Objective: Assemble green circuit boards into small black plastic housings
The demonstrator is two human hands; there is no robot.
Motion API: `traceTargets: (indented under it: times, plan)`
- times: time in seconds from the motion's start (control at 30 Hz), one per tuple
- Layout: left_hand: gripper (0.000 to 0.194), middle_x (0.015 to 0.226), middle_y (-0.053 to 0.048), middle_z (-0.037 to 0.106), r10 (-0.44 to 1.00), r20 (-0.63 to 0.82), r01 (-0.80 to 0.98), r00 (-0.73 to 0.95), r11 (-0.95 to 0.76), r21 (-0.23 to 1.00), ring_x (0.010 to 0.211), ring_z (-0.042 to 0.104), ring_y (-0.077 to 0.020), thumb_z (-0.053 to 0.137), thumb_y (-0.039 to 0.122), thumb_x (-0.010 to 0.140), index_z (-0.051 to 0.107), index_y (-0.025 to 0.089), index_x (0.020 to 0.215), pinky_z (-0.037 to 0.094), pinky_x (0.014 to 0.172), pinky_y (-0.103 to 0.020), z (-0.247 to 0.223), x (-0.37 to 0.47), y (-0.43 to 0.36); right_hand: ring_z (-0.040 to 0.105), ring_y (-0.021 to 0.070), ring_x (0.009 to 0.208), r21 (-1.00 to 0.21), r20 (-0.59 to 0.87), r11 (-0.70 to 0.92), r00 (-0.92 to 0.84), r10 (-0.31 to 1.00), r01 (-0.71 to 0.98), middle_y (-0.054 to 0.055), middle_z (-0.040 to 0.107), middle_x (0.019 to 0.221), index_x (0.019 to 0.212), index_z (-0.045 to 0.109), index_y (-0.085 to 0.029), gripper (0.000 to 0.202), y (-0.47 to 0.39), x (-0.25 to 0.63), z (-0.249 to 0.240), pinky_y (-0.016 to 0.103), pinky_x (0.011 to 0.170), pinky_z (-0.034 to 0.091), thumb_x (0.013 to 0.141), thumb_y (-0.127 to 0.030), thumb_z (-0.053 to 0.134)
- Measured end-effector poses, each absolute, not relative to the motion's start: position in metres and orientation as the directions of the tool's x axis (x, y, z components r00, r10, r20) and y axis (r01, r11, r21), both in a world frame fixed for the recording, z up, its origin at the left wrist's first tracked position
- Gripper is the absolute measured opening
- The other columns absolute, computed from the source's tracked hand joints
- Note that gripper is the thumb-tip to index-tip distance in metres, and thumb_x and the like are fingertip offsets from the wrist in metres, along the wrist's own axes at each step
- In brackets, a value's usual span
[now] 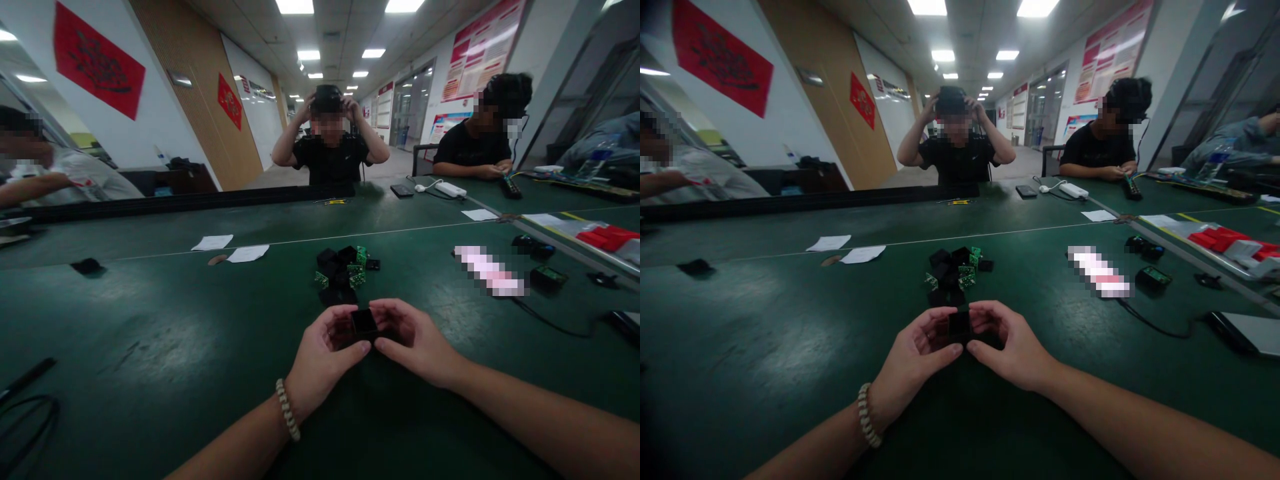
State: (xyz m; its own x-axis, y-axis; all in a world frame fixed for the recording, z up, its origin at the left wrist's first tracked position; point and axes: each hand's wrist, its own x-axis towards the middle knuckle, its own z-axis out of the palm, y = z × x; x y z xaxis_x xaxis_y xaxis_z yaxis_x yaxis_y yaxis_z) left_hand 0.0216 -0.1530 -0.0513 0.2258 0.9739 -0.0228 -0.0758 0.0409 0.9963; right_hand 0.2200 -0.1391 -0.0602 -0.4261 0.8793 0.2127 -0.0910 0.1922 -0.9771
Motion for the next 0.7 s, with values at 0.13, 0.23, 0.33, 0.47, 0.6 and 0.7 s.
traceTargets:
  times: [0.13,0.23,0.33,0.47,0.6,0.7]
  plan:
    - [0.051,0.118,-0.008,0.069,0.974,-0.028,-0.061,0.226,0.043,0.997,0.110,0.065,-0.0239,0.081,0.015,0.070,0.062,0.020,0.117,0.051,0.099,-0.041,-0.0514,0.0213,-0.1520,0.063,0.0214,0.106,-0.975,0.222,0.211,-0.431,0.875,-0.074,0.007,0.065,0.113,0.124,0.056,-0.023,0.048,-0.1391,0.2189,-0.0583,0.043,0.097,0.051,0.080,-0.010,0.071]
    - [0.051,0.119,-0.008,0.069,0.974,-0.028,-0.040,0.223,0.038,0.998,0.110,0.065,-0.0244,0.080,0.016,0.071,0.062,0.021,0.118,0.051,0.099,-0.042,-0.0492,0.0215,-0.1523,0.064,0.0216,0.106,-0.975,0.220,0.214,-0.435,0.873,-0.064,0.007,0.065,0.112,0.123,0.056,-0.022,0.048,-0.1390,0.2185,-0.0592,0.043,0.097,0.051,0.079,-0.010,0.070]
    - [0.050,0.117,-0.008,0.070,0.976,-0.037,-0.028,0.216,0.044,0.999,0.109,0.066,-0.0247,0.080,0.015,0.070,0.063,0.020,0.117,0.051,0.099,-0.043,-0.0473,0.0222,-0.1533,0.064,0.0210,0.106,-0.973,0.225,0.220,-0.437,0.871,-0.063,0.006,0.065,0.112,0.123,0.056,-0.023,0.048,-0.1388,0.2186,-0.0617,0.042,0.097,0.051,0.080,-0.008,0.070]
    - [0.051,0.116,-0.008,0.070,0.974,-0.035,-0.044,0.225,0.046,0.998,0.108,0.066,-0.0246,0.080,0.015,0.069,0.063,0.020,0.116,0.051,0.099,-0.042,-0.0468,0.0231,-0.1541,0.064,0.0205,0.104,-0.974,0.224,0.217,-0.436,0.872,-0.066,0.006,0.065,0.111,0.124,0.055,-0.024,0.048,-0.1382,0.2186,-0.0633,0.043,0.097,0.051,0.080,-0.009,0.070]
    - [0.050,0.115,-0.007,0.071,0.973,-0.027,-0.055,0.230,0.040,0.998,0.109,0.066,-0.0242,0.080,0.015,0.069,0.063,0.020,0.115,0.050,0.099,-0.042,-0.0461,0.0239,-0.1540,0.064,0.0219,0.105,-0.976,0.211,0.212,-0.442,0.872,-0.048,0.006,0.065,0.109,0.123,0.055,-0.023,0.050,-0.1386,0.2188,-0.0605,0.044,0.096,0.051,0.078,-0.009,0.070]
    - [0.049,0.116,-0.008,0.071,0.970,-0.032,-0.053,0.242,0.047,0.997,0.109,0.066,-0.0248,0.080,0.016,0.070,0.063,0.020,0.116,0.051,0.099,-0.043,-0.0456,0.0239,-0.1545,0.063,0.0221,0.105,-0.974,0.215,0.222,-0.447,0.868,-0.037,0.007,0.064,0.110,0.124,0.054,-0.023,0.051,-0.1394,0.2199,-0.0588,0.044,0.095,0.051,0.078,-0.010,0.070]
